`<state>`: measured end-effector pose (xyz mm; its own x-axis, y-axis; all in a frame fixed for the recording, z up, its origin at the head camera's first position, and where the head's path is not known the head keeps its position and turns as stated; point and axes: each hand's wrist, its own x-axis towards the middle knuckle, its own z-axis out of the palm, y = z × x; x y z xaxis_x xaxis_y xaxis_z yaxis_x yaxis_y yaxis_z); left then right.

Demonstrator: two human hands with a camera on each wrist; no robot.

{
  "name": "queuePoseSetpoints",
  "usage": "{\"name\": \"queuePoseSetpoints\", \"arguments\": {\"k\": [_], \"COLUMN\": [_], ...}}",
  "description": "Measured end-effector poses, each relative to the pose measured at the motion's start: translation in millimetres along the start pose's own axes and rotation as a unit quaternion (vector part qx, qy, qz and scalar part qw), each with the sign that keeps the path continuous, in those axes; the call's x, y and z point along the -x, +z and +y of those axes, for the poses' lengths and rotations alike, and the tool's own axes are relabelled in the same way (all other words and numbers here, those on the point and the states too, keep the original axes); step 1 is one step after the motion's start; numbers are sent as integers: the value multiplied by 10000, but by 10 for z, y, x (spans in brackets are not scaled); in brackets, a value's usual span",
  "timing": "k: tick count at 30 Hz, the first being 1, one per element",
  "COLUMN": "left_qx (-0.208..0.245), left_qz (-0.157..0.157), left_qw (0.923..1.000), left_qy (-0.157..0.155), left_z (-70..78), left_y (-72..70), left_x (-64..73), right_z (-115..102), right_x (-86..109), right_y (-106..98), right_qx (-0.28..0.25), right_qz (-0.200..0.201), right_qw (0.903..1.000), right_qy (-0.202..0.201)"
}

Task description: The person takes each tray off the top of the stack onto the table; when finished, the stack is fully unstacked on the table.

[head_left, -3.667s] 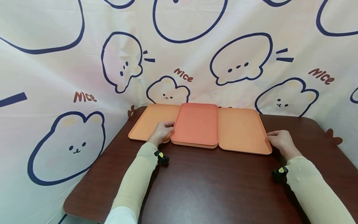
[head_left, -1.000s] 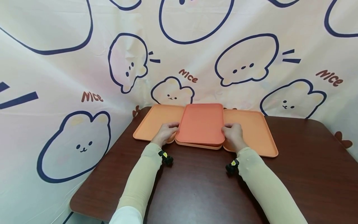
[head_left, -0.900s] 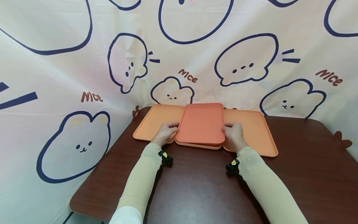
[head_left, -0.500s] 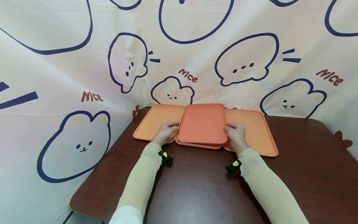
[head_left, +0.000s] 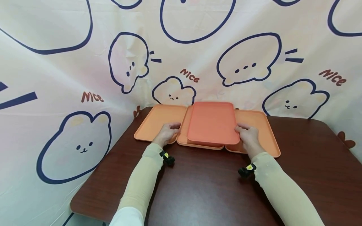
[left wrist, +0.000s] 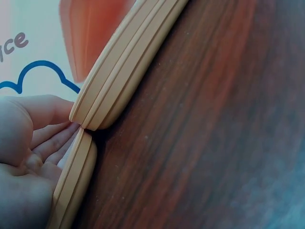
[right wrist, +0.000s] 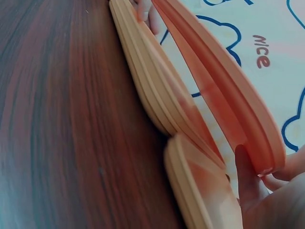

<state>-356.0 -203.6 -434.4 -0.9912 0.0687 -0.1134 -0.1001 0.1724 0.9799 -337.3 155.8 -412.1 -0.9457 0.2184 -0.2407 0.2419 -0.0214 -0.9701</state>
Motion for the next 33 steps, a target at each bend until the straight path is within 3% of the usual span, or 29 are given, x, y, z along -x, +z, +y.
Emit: {"name": "queuePoseSetpoints", "arguments": {"k": [6, 16, 26, 33], "left_qx": [-136, -241, -233, -188], "left_qz": [29, 43, 68, 54], "left_qw": [9999, 9996, 9997, 9998], "left_qy": [-28, -102, -50, -78], "left_z": [-17, -15, -63, -75], "left_y": [-45, -56, -32, -50], "left_x": [-25, 3, 10, 16], "right_z": [-64, -100, -114, -150], "right_x": [25, 23, 19, 37], "right_y": [-227, -599, -942, -1254], "right_qx": [15, -379, -408, -706], "right_qz": [131, 489, 756, 746], "right_qw": [9999, 9977, 9943, 9910], "right_qy": [-18, 263, 632, 862]}}
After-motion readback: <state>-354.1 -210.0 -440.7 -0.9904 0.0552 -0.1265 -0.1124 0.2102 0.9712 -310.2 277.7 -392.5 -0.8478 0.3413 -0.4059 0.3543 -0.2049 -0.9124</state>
